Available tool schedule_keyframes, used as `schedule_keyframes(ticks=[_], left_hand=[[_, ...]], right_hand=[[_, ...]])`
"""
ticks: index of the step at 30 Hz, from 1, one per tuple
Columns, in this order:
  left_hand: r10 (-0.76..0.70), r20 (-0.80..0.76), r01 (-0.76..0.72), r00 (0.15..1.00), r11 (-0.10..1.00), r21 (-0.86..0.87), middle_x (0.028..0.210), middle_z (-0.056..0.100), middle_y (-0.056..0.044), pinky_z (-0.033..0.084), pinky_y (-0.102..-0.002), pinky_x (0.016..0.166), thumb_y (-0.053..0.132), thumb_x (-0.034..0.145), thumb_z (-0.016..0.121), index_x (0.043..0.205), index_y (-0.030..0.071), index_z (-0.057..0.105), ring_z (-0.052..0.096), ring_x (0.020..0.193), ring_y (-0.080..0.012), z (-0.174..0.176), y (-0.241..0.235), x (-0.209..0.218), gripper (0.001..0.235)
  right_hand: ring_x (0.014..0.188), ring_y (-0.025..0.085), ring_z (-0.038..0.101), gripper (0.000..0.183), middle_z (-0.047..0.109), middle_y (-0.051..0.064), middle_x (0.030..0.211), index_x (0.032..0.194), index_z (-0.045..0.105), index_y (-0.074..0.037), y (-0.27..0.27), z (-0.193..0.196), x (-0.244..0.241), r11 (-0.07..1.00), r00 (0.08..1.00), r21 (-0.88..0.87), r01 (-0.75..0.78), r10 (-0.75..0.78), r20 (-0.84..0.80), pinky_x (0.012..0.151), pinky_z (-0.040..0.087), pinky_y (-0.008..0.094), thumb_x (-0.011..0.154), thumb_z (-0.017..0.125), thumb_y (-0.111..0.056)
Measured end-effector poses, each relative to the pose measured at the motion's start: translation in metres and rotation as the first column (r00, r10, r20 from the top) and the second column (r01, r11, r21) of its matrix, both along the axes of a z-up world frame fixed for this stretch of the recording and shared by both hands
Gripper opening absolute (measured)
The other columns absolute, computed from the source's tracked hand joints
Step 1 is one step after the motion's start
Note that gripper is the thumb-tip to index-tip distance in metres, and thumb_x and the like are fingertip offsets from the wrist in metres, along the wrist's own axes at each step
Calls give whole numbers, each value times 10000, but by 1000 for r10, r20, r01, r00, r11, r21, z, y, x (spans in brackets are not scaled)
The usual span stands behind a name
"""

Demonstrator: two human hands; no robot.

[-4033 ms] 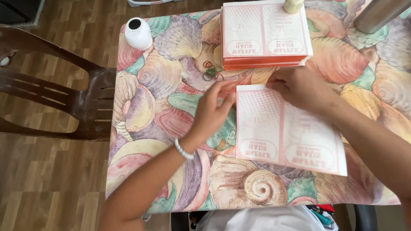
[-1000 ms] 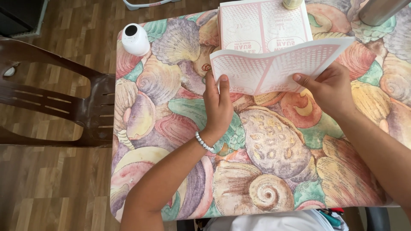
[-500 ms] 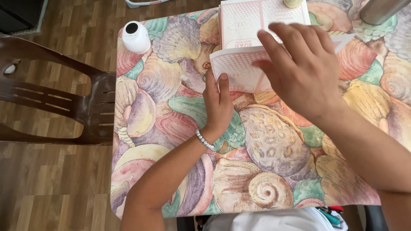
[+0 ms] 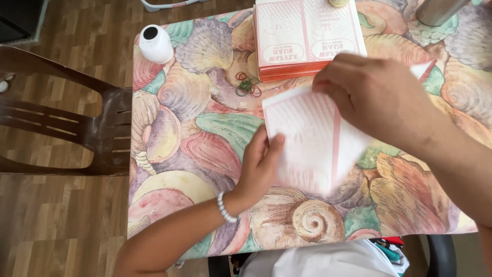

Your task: Folding flat paper sheets into bags at a table.

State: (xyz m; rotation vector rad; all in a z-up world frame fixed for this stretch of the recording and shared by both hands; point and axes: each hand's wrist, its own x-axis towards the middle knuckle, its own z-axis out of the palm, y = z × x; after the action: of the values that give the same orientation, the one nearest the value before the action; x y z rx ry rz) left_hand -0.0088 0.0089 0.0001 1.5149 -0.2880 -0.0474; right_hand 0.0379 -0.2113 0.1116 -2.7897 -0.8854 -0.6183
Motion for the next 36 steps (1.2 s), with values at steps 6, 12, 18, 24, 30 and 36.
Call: schedule_keyframes(ticks=[6,12,18,24,30,36], left_hand=[[78,-75,-57,994,965,256,1152,654,-83,600,-305,840,405,1006,554,1253,89,594,665,1038,-198,-27,36,41,404],[-71,397,-153,915,851,503,1010,682,-10,603,-353,737,242,902,773,999,198,790,721,831,-217,-58,34,104,108],[-245,365,-89,898,712,696,957,682,-1,597,-404,739,213,860,778,999,208,801,704,832,-253,-49,18,109,141],[-287,398,-137,872,636,759,869,671,38,594,-373,715,195,863,766,935,235,802,694,831,-227,-62,20,109,90],[-438,519,-209,734,581,787,893,653,37,567,-317,716,148,929,696,970,166,762,677,850,-188,-60,23,105,80],[-506,578,-242,641,581,777,897,654,-8,549,-322,711,109,947,686,997,104,748,669,849,-193,-51,23,103,80]], right_hand=[[815,385,710,152,742,134,892,955,728,-38,-9,-84,29,987,884,158,-1,75,-461,704,543,490,973,626,-149],[872,311,722,79,689,97,989,944,770,-59,-17,-156,39,981,962,195,-3,57,-268,706,587,391,924,713,-110],[903,288,711,103,671,106,1011,995,803,-49,-21,-165,33,979,976,204,13,32,-216,742,588,366,931,729,-82],[878,245,675,92,641,72,917,960,810,-69,-23,-166,32,980,987,195,-29,59,-152,761,563,334,939,722,-85],[881,257,673,97,680,89,895,981,814,-60,-23,-152,31,985,988,149,-89,106,-113,787,565,347,926,745,-102],[880,216,686,86,691,47,877,934,784,-80,-27,-142,31,991,983,9,-132,132,-128,741,566,324,943,699,-75]])
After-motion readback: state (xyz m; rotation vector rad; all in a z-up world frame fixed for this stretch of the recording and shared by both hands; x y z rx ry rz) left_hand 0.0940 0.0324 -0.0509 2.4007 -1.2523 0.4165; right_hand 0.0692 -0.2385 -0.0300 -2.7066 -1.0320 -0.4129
